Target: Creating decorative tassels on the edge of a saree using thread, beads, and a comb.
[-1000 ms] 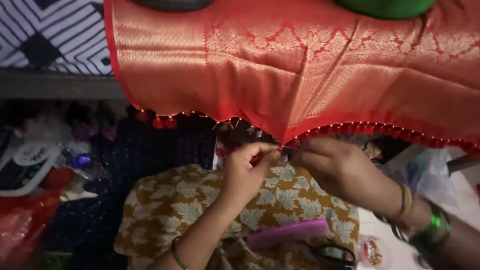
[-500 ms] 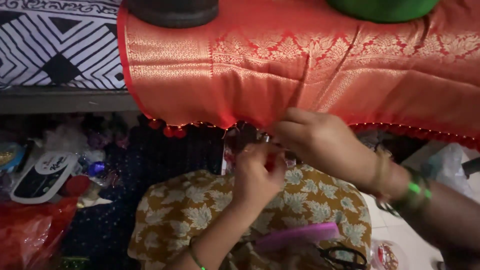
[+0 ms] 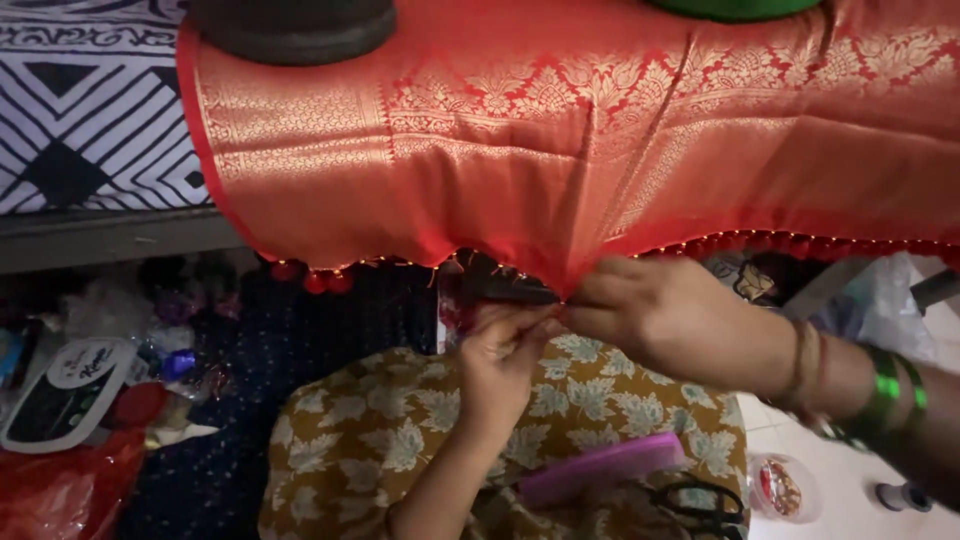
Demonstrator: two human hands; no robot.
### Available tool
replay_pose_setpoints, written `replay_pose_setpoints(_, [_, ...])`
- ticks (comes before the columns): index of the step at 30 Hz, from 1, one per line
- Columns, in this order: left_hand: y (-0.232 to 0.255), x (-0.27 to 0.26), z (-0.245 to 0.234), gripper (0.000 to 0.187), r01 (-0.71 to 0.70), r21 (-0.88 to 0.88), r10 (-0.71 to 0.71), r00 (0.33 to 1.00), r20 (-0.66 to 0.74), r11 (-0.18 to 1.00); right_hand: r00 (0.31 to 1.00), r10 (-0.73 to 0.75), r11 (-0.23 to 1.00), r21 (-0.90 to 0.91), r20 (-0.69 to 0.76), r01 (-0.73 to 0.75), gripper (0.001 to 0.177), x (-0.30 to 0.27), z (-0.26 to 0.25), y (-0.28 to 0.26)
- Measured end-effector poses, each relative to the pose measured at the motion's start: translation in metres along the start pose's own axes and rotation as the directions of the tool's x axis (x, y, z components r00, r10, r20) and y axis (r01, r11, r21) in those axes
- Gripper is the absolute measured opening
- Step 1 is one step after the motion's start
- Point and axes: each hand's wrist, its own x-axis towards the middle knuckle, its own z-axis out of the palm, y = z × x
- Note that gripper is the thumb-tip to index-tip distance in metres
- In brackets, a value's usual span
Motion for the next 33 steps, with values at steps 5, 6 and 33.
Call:
replay_pose_setpoints(5, [0.011,0.004,-0.002,0.015,0.036,0.191,-0.015,0.994,-0.112,0.981,0.983,-0.012,1.000,0.022,0.182,0.009,0.023,0.058,0.011,0.009])
replay_pose_setpoints(6, [0.014,0.007,-0.004,0.013,-0.136,0.374,0.178,0.981,-0.078,0.917,0.966,0.001,1.000,-0.010,0.258,0.002,0.019,0.064,0.022,0.012])
replay_pose_setpoints(33, [0.003,0.007,0.015,0.023,0.346,0.035,-0.346,0.938,0.008,0.938,0.512,0.784,0.031,0.802,0.351,-0.597,0.014,-0.043,0.076,0.008])
